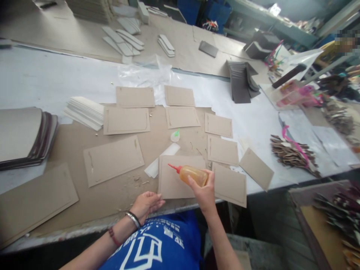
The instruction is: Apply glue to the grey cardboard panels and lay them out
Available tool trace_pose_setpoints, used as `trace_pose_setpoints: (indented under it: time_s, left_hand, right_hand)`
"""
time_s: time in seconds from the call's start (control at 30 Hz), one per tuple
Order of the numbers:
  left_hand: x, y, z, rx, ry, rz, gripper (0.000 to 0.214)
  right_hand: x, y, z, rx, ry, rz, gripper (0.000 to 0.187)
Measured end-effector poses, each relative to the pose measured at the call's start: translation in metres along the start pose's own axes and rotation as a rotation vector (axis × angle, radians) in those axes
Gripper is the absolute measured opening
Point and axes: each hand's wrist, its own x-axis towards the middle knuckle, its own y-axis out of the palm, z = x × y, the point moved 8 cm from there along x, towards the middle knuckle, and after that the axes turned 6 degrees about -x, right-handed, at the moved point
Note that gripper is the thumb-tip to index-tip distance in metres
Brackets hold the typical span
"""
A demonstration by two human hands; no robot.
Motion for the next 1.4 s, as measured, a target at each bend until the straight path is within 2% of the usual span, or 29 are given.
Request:
trace_pose_setpoints:
  time_s: [0.17,0.33,0.57,0.9,1.17,1.4]
  left_hand:
    - [0.002,0.0,-0.004,-0.015,0.039,-0.004,0.029]
    - [0.006,0.0,-0.004,-0.014,0.059,0.003,0.031]
    - [0.007,-0.001,-0.004,-0.009,0.059,-0.007,0.029]
    - [0.003,-0.001,-0.008,0.016,0.08,-0.022,0.025]
    - [0.002,0.0,-0.008,0.056,0.096,-0.008,0.022]
    - [0.0,0.0,-0.01,0.083,0.114,-0.009,0.02]
  right_hand:
    - [0.007,0.017,0.015,-0.126,-0.13,0.016,0.053]
    - [0.012,0.021,0.021,-0.205,-0.176,0.0,0.053]
    - [0.002,0.015,0.018,-0.242,-0.168,0.061,0.051]
    - [-0.027,0.003,0.005,-0.288,-0.086,0.174,0.05]
    - [-0.048,-0.005,-0.004,-0.356,-0.033,0.202,0.05]
    - [-0.046,-0.002,0.003,-0.377,-0.073,0.158,0.05]
